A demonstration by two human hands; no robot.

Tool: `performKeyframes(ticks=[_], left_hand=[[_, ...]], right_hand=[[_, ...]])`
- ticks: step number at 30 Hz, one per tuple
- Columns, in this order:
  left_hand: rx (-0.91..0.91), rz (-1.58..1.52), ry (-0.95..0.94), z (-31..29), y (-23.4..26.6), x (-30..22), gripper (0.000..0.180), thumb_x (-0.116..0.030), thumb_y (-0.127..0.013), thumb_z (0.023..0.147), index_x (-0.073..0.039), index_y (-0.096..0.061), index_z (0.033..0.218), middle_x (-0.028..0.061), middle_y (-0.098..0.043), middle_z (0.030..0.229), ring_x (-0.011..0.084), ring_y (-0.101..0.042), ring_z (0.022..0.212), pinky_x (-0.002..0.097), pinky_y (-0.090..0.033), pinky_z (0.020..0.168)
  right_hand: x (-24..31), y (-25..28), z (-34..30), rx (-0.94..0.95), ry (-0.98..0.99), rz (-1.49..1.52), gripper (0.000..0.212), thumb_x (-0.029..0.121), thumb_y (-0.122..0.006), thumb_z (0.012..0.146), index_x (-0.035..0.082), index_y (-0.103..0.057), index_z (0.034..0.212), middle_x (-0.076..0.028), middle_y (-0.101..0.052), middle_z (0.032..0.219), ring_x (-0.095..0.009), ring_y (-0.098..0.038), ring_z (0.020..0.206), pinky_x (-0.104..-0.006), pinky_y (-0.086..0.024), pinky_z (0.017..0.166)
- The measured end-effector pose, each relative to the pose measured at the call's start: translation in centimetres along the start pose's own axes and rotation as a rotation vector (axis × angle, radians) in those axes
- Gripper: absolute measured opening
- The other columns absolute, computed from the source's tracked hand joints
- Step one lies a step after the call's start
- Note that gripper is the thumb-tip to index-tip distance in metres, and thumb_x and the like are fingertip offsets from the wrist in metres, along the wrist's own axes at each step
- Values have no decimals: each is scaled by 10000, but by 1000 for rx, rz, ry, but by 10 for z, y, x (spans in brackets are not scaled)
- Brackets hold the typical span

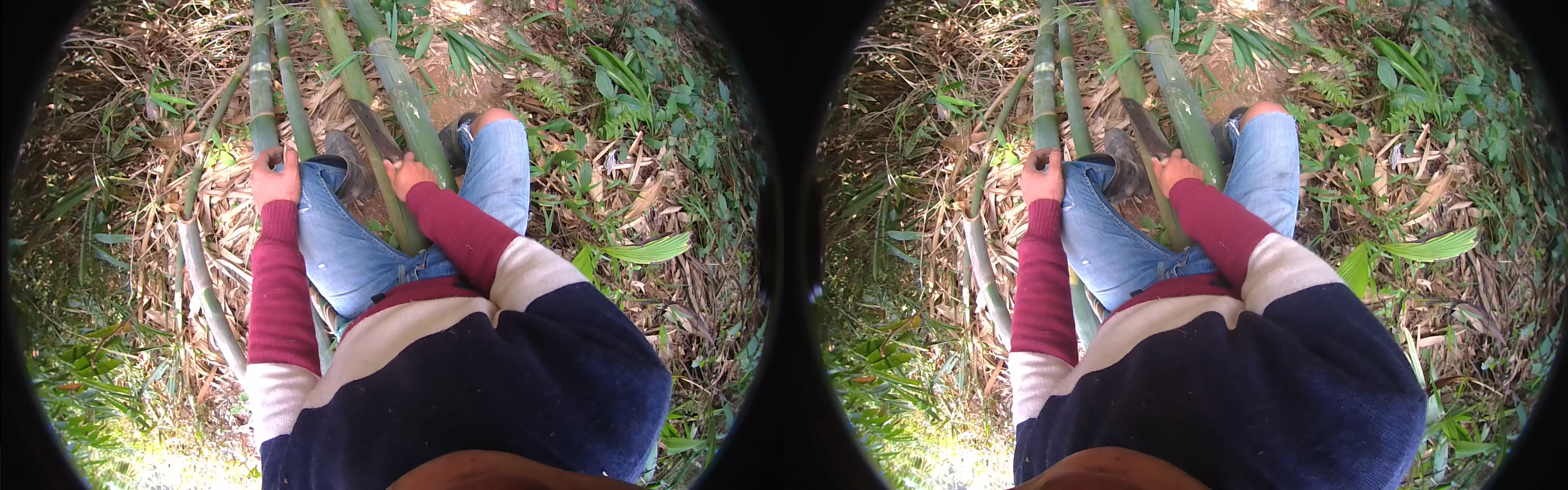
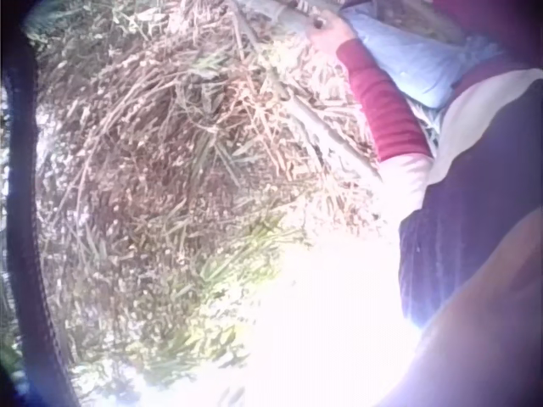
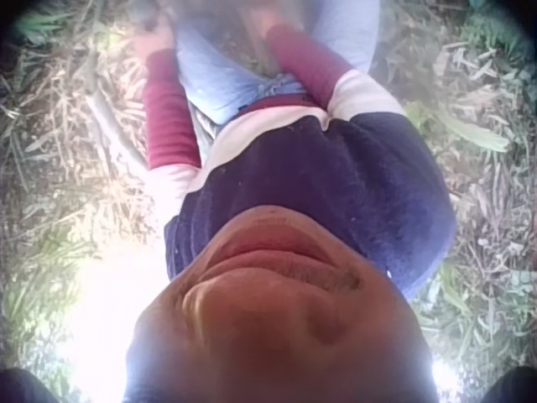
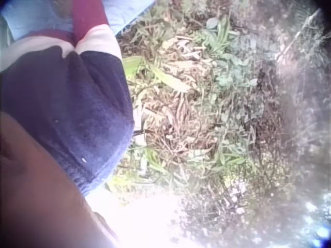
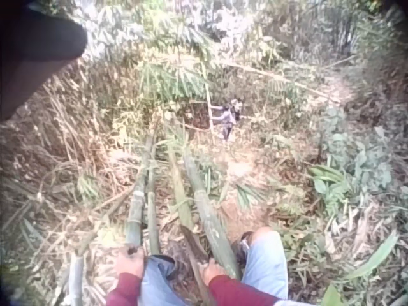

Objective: The person sits on the ground in a bamboo grove and uses a large knife to chop bamboo stalks into shorter sections. They hold the stalks between their legs for stability while striking them with the blade. The person then gathers the cut pieces and hands them to another person nearby.

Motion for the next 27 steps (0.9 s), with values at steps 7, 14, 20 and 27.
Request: performKeyframes(ticks=[7,14,20,27], left_hand=[[3,43,24,5,0,2,391,-419,-698,792,-86,-740,991,143,-731,967,322,-698,921,417,-530,854],[-4,32,25,3,-1,2,409,-433,-691,794,-78,-737,990,145,-728,988,324,-694,932,422,-526,856],[-15,-7,-17,3,-2,6,404,-429,-694,789,-85,-738,997,157,-727,966,335,-693,915,426,-526,853],[6,35,26,3,0,5,415,-436,-692,791,-77,-741,995,152,-723,982,321,-690,933,421,-524,857]], right_hand=[[39,27,-34,163,284,-11,605,545,-478,970,-29,-508,1159,-281,-694,934,-453,-681,894,-535,-522,831],[15,6,-12,16,88,39,598,536,-492,966,-31,-510,1158,-305,-677,866,-467,-673,881,-522,-528,821],[-2,-7,-1,-74,1,88,575,532,-485,963,-14,-551,1129,-318,-675,920,-472,-665,919,-528,-511,865],[27,31,-14,34,113,122,589,536,-491,957,-21,-577,1128,-313,-678,986,-474,-658,968,-532,-512,880]])
Point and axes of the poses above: each hand's wrist, its own z-axis towards the middle knuckle, its own y-axis out of the back of the hand, x = y × z, the point moved 1 cm from there along z, towards the middle knuckle
